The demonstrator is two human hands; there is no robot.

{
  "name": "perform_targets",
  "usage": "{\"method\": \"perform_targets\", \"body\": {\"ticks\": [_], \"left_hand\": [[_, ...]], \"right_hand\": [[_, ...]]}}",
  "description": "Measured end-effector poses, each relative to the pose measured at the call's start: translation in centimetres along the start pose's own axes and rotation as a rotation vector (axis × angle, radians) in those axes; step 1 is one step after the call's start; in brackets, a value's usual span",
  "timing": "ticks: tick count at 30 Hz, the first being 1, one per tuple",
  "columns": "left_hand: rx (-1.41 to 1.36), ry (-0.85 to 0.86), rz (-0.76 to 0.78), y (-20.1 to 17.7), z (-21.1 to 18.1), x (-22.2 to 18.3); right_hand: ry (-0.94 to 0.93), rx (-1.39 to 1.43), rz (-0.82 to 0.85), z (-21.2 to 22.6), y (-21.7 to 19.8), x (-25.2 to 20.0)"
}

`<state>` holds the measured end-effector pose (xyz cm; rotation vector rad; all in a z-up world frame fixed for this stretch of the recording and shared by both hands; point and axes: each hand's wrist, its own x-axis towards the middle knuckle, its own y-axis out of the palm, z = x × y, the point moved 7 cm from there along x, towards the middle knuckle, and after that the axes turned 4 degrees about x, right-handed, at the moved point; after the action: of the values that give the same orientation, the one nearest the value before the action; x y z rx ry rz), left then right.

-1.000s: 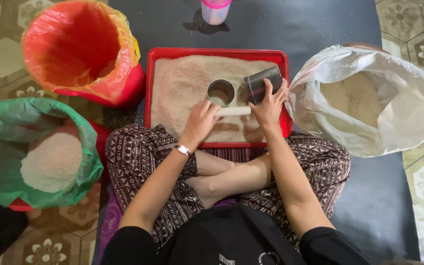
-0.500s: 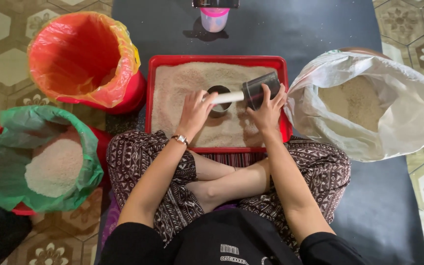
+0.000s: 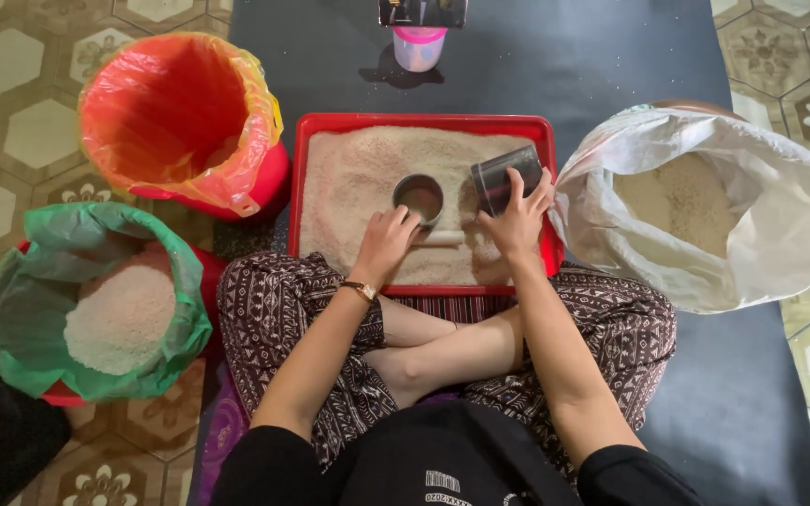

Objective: A person sitting on the floor uses metal cups to scoop flour from a tray and transfer it between containers.

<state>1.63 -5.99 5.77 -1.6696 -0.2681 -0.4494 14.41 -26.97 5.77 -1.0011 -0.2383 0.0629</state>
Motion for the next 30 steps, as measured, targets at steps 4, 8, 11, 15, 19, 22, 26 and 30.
{"method": "perform_targets", "body": {"ticks": [4, 8, 11, 15, 19, 22, 26, 30], "left_hand": [[0.016, -0.038, -0.080, 1.6, 1.8, -1.4], [-0.161, -0.233, -0.191, -3.2, 4.4, -3.2], [-0.211, -0.368, -0.305, -13.2, 4.9, -5.1], [-0.384, -0.568, -0.447, -22.1, 9.1, -11.0], [-0.287, -0.849, -0.744, -28.4, 13.3, -17.4], [-0.687, -1.023, -0.915, -29.4, 16.3, -21.4], [-1.661, -1.318, -1.327, -24.7, 20.1, -27.3], [-1.918, -1.253, -1.303, -23.4, 20.9, -27.9]], "right_hand": [[0.003, -0.010, -0.003, -0.3, 0.1, 0.0], [0.002, 0.016, 0.002, -1.1, 0.7, 0.3], [0.001, 0.024, -0.023, -0.7, 0.4, 0.3], [0.001, 0.020, -0.017, -0.2, 0.1, 0.2], [-0.044, 0.031, -0.040, 0.2, -0.4, -0.2], [-0.090, 0.053, -0.067, 0.6, -0.7, -0.4], [-0.064, 0.019, -0.061, -0.1, -0.1, -0.1], [-0.072, 0.037, -0.050, 0.5, -0.6, -0.3]]}}
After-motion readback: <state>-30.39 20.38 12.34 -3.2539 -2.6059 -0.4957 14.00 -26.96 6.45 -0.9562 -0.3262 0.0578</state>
